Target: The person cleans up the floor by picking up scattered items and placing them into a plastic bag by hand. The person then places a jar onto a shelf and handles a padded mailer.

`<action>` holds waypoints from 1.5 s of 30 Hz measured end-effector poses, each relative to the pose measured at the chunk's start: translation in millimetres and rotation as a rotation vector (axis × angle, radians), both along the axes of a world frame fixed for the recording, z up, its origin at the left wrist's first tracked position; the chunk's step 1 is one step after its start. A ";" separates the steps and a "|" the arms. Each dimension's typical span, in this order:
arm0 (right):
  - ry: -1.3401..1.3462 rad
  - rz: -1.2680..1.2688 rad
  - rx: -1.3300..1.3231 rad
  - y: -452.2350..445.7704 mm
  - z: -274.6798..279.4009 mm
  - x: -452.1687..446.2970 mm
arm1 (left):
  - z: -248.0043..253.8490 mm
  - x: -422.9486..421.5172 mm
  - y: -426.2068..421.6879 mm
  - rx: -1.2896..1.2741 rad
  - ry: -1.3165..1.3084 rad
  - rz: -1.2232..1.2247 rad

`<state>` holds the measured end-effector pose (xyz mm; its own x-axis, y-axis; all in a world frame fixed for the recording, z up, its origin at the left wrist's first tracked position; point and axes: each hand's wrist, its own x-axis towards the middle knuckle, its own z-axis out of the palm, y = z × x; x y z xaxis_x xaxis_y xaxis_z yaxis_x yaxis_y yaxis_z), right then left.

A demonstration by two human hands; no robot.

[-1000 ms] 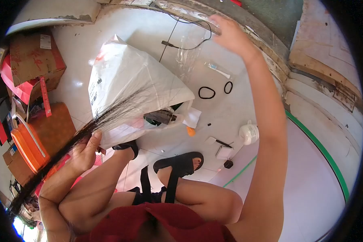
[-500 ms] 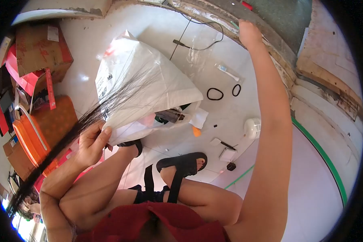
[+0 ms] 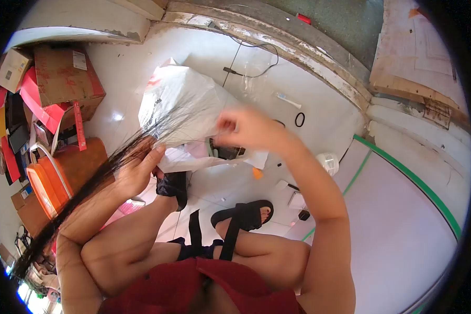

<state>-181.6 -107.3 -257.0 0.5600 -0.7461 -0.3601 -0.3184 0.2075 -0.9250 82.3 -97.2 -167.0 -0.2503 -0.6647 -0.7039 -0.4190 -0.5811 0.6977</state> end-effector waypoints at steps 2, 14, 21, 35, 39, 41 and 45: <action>0.193 -0.312 -0.075 -27.0 -32.9 -24.0 | -4.6 6.8 4.3 -0.012 0.014 -0.010; 0.301 -0.739 -0.198 -60.2 -20.5 -52.4 | -5.5 7.3 13.1 -0.324 -0.072 -0.419; 0.228 -0.857 -0.517 16.2 107.9 -42.8 | 15.5 -53.3 -33.1 -1.220 0.116 -0.414; 0.111 -1.549 -0.472 226.8 234.9 -74.0 | 32.1 -222.3 28.5 -0.032 0.913 -1.015; 0.452 -1.266 -0.465 255.9 219.3 -57.1 | 88.0 -258.0 39.1 0.599 1.162 -0.403; 0.338 -1.309 -0.406 237.4 215.7 -50.2 | 114.4 -276.3 40.7 0.678 1.221 -0.436; 0.123 -1.437 -0.374 211.0 225.3 -60.6 | 163.9 -316.3 51.9 0.734 1.378 -0.378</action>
<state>-242.2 103.7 -31.7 -0.7354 -0.6774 -0.0169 -0.1305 0.1660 -0.9775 -234.0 -45.2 -3.1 -0.9964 -0.0572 0.0621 0.0723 -0.9581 0.2773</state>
